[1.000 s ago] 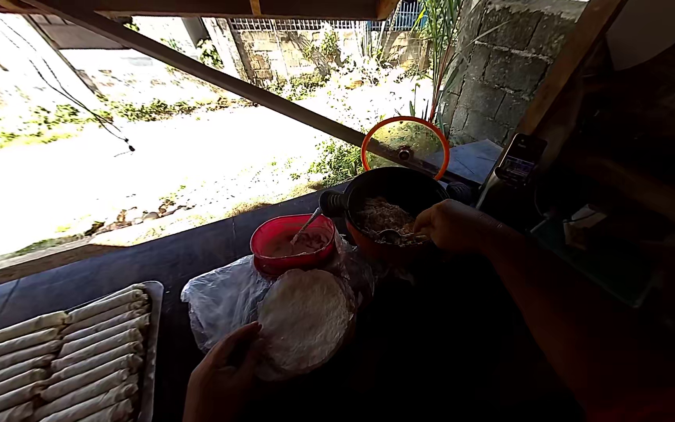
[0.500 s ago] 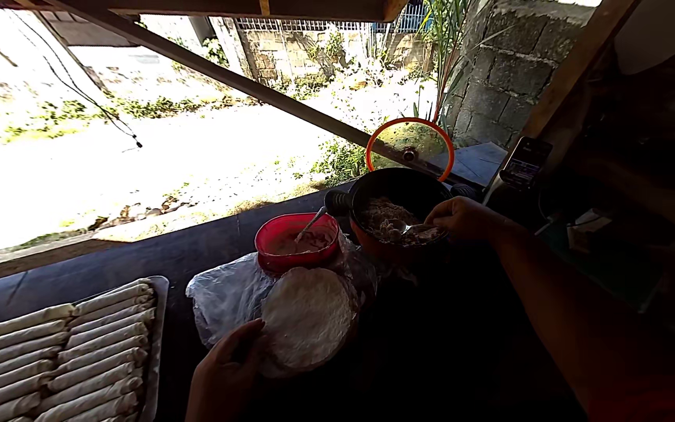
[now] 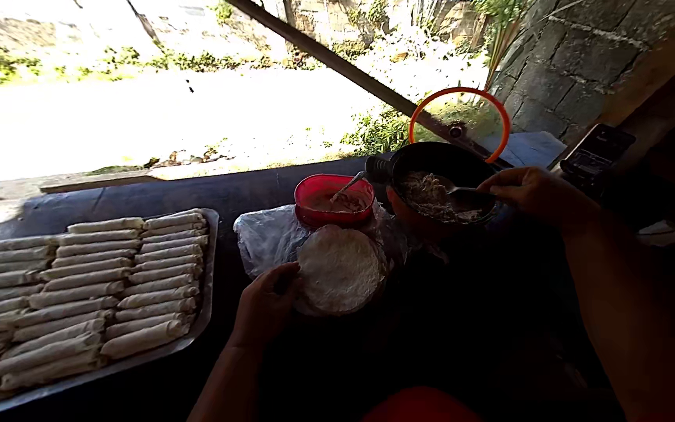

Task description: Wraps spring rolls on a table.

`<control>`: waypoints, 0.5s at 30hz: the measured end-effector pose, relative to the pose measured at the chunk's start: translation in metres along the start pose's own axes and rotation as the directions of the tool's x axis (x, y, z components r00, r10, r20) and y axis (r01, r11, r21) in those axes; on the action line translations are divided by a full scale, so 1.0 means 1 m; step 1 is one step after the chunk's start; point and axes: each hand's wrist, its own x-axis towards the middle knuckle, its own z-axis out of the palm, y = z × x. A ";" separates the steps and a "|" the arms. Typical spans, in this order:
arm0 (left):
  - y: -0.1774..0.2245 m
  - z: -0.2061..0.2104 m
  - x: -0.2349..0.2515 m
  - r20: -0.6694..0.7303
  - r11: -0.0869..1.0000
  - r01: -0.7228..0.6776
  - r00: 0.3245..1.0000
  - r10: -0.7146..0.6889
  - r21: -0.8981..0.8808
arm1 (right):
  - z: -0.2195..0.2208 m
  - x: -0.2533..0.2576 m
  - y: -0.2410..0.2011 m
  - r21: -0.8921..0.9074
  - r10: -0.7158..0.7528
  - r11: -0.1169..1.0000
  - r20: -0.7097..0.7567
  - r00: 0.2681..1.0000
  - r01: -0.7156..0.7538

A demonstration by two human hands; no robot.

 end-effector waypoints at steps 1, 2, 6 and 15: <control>0.001 -0.001 0.000 0.010 1.000 0.016 1.000 -0.016 0.008 | 0.003 -0.003 -0.008 0.001 -0.027 1.000 0.004 1.000 0.027; 0.002 -0.001 0.000 0.015 0.999 0.034 0.999 -0.034 0.005 | 0.006 -0.006 -0.014 -0.002 -0.064 0.998 0.012 0.998 0.064; 0.005 -0.001 0.001 0.018 0.998 0.062 0.998 -0.061 -0.033 | 0.037 -0.019 -0.048 -0.047 -0.227 0.972 0.066 0.972 0.230; 0.002 0.005 0.005 0.117 0.987 -0.083 0.991 0.067 0.134 | 0.183 -0.046 -0.042 -0.254 -0.416 0.800 0.418 0.807 0.544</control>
